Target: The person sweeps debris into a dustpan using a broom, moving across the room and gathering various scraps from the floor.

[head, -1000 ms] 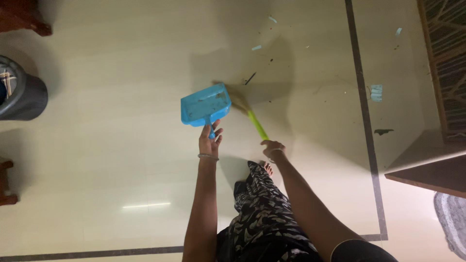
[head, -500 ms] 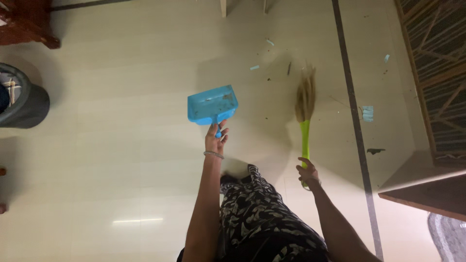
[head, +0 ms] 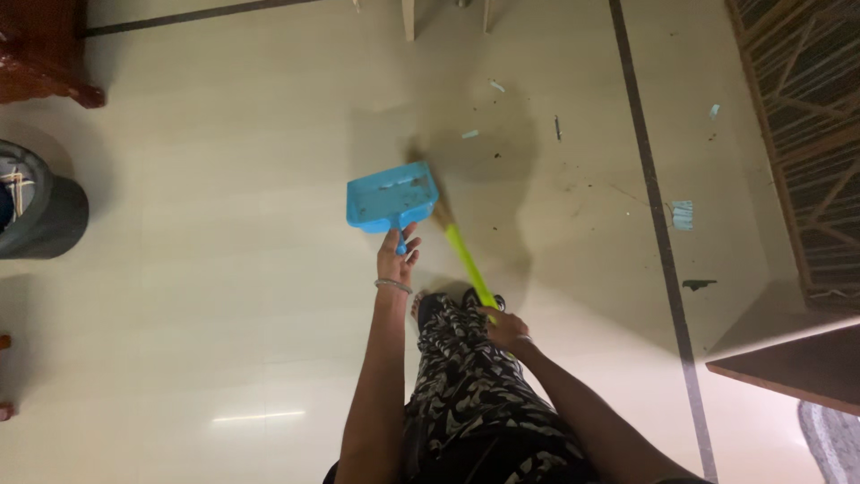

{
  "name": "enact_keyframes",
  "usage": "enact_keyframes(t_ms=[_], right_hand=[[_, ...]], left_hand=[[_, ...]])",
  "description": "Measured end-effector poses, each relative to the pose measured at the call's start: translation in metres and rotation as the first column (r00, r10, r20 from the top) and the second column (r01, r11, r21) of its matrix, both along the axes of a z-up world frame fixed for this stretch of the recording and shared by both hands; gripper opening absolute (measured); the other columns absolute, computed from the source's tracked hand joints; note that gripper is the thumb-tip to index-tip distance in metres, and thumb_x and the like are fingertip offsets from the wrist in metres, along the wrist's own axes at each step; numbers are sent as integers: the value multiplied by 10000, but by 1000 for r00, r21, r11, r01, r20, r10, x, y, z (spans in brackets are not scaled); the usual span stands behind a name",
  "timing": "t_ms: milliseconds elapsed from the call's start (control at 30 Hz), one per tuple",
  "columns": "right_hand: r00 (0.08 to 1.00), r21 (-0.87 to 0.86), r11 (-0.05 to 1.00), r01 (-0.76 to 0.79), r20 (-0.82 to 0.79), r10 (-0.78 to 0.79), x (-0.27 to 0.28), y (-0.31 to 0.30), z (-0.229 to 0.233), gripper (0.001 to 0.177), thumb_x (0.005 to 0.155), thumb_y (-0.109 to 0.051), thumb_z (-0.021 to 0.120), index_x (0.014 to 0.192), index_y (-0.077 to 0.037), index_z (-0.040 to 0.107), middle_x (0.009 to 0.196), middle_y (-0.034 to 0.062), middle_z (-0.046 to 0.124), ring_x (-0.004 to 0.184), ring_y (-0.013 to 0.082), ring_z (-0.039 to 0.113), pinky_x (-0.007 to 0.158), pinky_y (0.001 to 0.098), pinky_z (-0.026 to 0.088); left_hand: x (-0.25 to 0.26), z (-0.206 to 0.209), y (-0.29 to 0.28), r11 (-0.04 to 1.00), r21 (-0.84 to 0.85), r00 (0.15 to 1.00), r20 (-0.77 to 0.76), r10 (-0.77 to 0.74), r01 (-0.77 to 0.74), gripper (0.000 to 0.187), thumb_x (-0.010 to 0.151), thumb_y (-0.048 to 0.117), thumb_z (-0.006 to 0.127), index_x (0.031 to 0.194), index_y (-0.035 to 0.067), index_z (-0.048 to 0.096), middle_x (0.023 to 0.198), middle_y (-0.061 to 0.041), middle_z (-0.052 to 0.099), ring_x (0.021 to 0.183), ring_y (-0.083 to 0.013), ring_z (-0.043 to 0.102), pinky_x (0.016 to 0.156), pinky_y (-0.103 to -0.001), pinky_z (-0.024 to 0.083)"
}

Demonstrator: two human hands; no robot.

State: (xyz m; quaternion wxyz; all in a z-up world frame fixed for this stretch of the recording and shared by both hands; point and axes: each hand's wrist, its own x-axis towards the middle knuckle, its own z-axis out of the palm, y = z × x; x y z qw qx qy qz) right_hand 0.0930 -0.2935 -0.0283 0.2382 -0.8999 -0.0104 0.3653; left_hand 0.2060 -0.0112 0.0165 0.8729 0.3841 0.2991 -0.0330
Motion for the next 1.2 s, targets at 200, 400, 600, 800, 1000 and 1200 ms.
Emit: enact_keyframes(t_ms=[200,400,600,800,1000,1200], right_hand=[[962,-182,948,-262,25,271,77,82,-22,470,852,-221,645,1268,-437,673,1216,57,718,1101,277,683,950,456,540],[988,-188,970,-152,-65,142,129,63,-23,403,894,-291,688,1290,-365,681,1263,86,721,1119,260,690,1009,396,527],[974,-190,962,197,-76,-214,141,-8,-22,484,888,-195,669,1345,-356,659,1251,96,715,984,243,723,911,394,546],[623,327,536,778,-293,-725,111,-68,-7,547,861,-70,694,1369,-268,652,839,136,643,591,185,582,513,354,546],[604,262,561,786,-125,-787,66,-76,21,484,887,-96,669,1334,-281,658,753,53,602,536,169,572,452,330,540],[716,193,691,696,-125,-687,30,-30,8,451,928,-203,636,1351,-357,609,818,121,710,565,231,659,477,369,560]], left_hand=[[8,-2,23,1000,6,1000,27,-2,2,499,973,396,615,1401,145,559,1272,-14,702,963,-149,602,813,-331,475],[15,10,31,999,36,1000,-16,-8,9,549,982,392,596,1454,118,526,1259,-37,709,939,-158,631,772,-307,481],[16,14,26,1000,28,999,-46,-10,11,572,975,359,597,1487,129,490,1255,-49,708,917,-161,648,751,-302,499],[25,13,10,999,19,999,-35,-35,36,590,983,343,591,1519,130,466,1256,-50,707,912,-159,646,746,-304,493],[39,0,-4,999,17,999,-9,-44,44,575,1003,327,566,1535,145,448,1263,-45,703,893,-142,644,730,-298,497],[40,10,-2,1000,-13,1000,17,8,-7,544,1013,296,555,1523,138,447,1268,-53,704,884,-139,651,704,-283,509]])
